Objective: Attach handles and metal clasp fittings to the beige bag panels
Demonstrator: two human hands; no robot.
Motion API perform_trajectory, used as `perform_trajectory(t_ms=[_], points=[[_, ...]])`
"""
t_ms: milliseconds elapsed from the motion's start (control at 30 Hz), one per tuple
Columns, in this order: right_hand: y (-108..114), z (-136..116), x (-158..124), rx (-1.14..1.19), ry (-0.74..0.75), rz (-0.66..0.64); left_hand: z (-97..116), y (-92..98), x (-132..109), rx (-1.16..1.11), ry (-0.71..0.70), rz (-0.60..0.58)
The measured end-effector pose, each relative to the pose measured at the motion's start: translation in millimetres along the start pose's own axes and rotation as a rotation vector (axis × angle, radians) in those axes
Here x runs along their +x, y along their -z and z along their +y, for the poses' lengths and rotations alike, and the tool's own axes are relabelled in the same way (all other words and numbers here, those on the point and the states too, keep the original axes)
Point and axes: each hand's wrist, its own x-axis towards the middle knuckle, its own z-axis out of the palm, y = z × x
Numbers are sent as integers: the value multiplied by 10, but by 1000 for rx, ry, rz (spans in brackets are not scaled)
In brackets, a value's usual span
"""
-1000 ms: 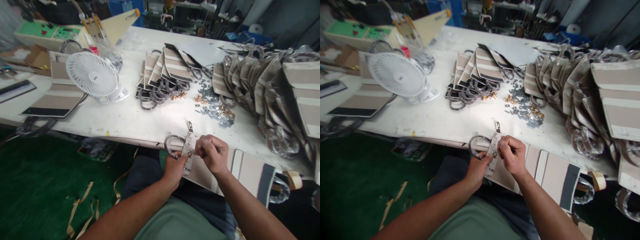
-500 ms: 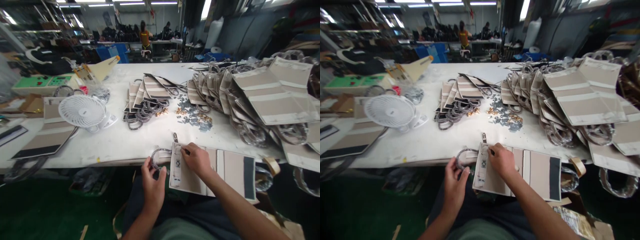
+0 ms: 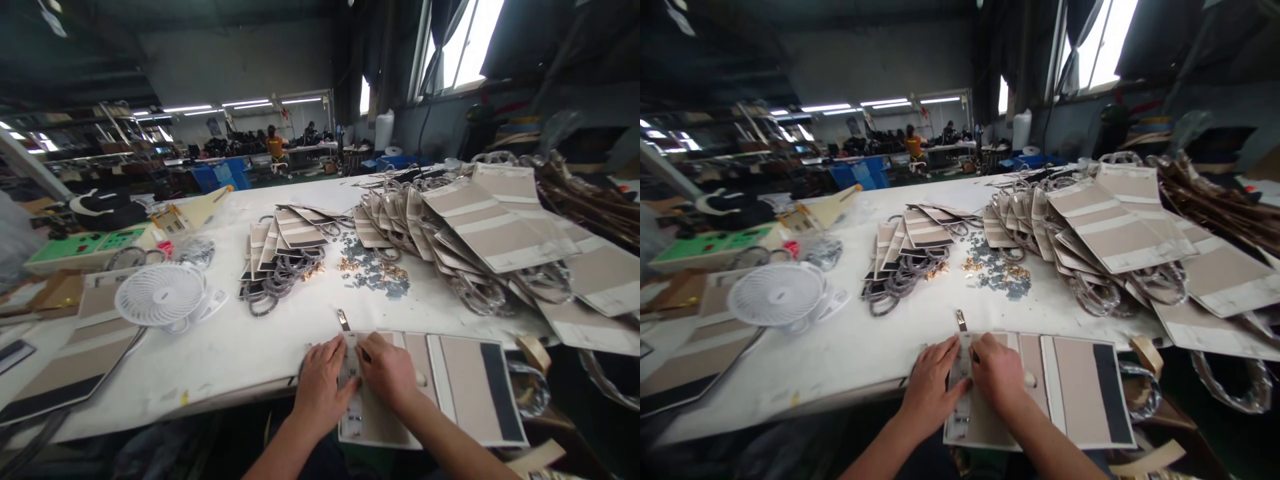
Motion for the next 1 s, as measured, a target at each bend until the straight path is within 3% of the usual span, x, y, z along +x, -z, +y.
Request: perform_trajectory(t_ms=[167,367,600,700,800,900,1000], points=[[-10,21,46,-11,20,-47,-42,1,74,-59,68,-27],[-19,31,96,-81,71,-140,-41,5,75,19,-3,-44],[205,-7,239,-91,102,-271,-96,93,88,37,-43,-104],[335,143,552,29,22,-277,-182,101,94,-17,-67,-107],[372,337,1055,28,-127,-194,-238,86,102,-54,-84,-83],[258,476,1553,-20,-198,-185,-246,61,114,-76,-63,-57],[71,542,1862,-36,-238,-223,-237,32,117,-85,-40,-42]])
